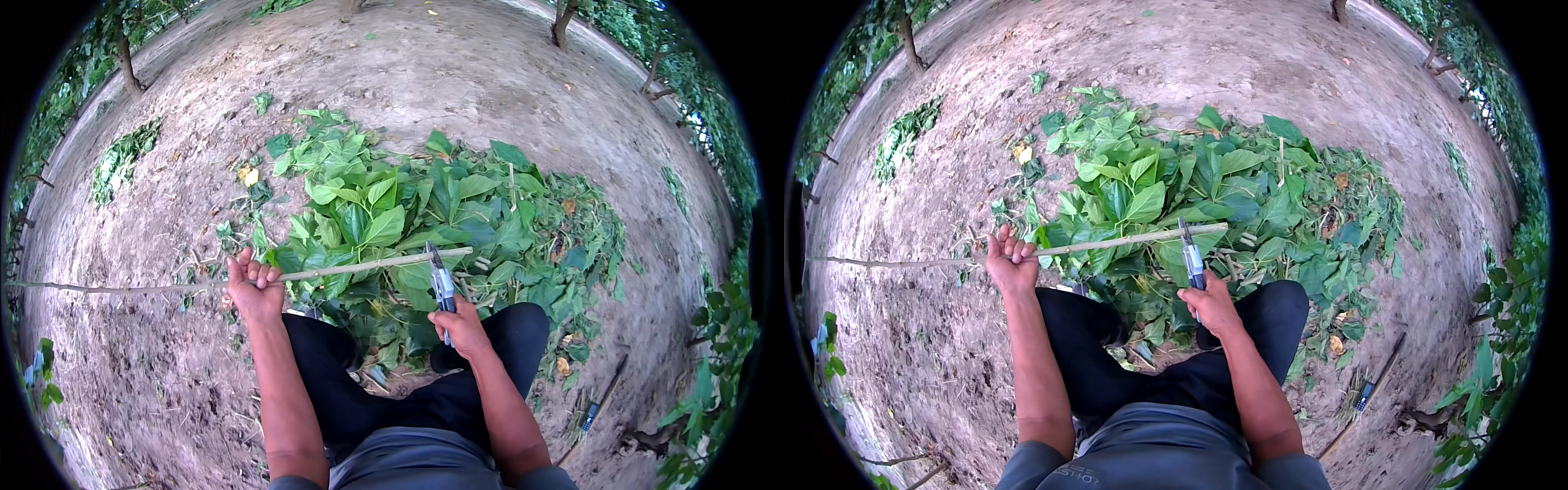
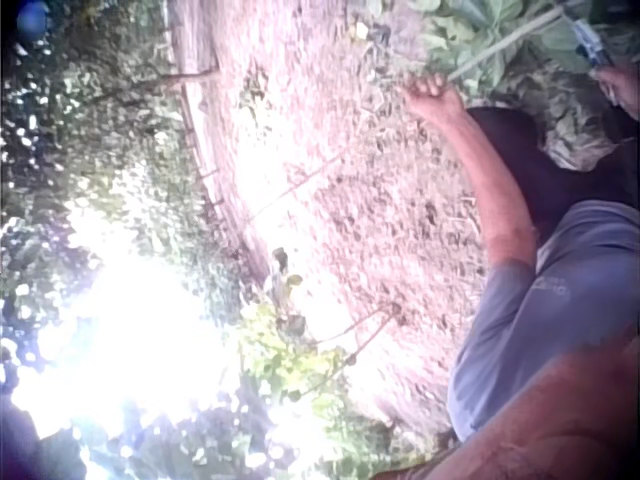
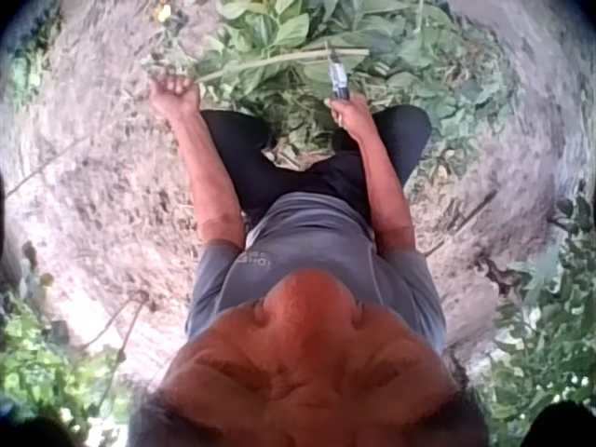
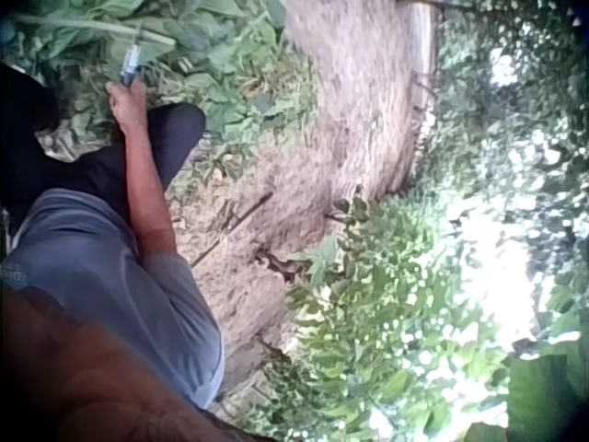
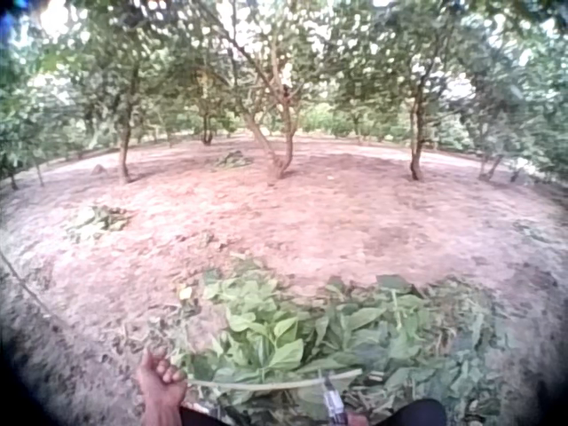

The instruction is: The person sits on the ground and removes leaves from a plant stem by hand. Then, using pruning shears, the person strips remaining leaves and small branches from the stem, leaving a bare stick.

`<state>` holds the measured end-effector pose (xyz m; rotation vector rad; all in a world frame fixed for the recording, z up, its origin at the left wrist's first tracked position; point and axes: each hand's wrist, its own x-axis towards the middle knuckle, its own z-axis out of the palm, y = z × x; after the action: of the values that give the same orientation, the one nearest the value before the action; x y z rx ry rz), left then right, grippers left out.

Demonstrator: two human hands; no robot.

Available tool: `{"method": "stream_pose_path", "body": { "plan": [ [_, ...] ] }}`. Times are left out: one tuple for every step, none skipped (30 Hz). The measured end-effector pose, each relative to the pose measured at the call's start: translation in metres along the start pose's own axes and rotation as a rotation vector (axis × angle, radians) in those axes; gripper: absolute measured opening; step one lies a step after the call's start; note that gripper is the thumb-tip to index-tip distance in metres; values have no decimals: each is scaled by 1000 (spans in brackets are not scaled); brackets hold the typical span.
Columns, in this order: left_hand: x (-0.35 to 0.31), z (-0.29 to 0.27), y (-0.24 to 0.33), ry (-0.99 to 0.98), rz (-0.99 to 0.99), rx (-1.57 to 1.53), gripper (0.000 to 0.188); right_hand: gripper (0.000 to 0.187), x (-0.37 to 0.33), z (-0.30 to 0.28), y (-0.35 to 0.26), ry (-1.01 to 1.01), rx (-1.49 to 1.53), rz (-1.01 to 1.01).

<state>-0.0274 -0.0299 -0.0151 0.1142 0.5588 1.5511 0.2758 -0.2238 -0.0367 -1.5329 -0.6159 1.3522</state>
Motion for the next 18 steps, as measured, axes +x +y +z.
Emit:
{"method": "stream_pose_path", "body": {
  "plan": [
    [-1,2,0,35,5,4,40,22,0,0,0,0,4,-3],
    [0,2,-1,32,12,3,40,22,-1,0,-1,0,8,-7],
    [0,1,-1,29,18,2,40,22,-1,-1,-4,-6,-29,-21],
    [1,2,0,25,25,3,41,22,-1,-2,-8,-11,-63,-36],
    [1,2,-1,36,30,5,41,22,0,-3,-11,-16,-98,-50],
    [0,2,-1,47,35,6,41,22,0,-4,-13,-7,-114,-43],
    [-1,2,-2,58,40,6,41,22,0,-5,-15,2,-133,-37],
    [-1,3,-2,66,41,9,41,22,0,-5,-17,11,-151,-30],
    [-1,3,-3,74,42,11,41,22,-1,-6,-20,19,-170,-37],
    [-1,3,-3,82,44,15,42,22,-2,-6,-23,25,-189,-43],
    [-1,2,-3,84,40,7,42,22,-3,-6,-25,30,-207,-50],
    [0,1,-3,85,35,0,42,23,-2,-6,-25,21,-218,-46],
    [0,1,-3,87,29,-8,42,23,-2,-8,-26,15,-228,-41],
    [1,0,-2,84,35,-13,43,24,-2,-10,-27,8,-239,-36],
    [1,0,-1,80,41,-19,43,23,0,-14,-25,37,-394,-107],
    [1,0,-1,76,46,-24,43,22,3,-19,-21,67,-547,-178],
    [2,0,-1,78,51,-17,44,21,6,-22,-16,98,-700,-250],
    [2,1,0,81,57,-11,44,21,6,-24,-12,114,-608,-211]
  ]
}}
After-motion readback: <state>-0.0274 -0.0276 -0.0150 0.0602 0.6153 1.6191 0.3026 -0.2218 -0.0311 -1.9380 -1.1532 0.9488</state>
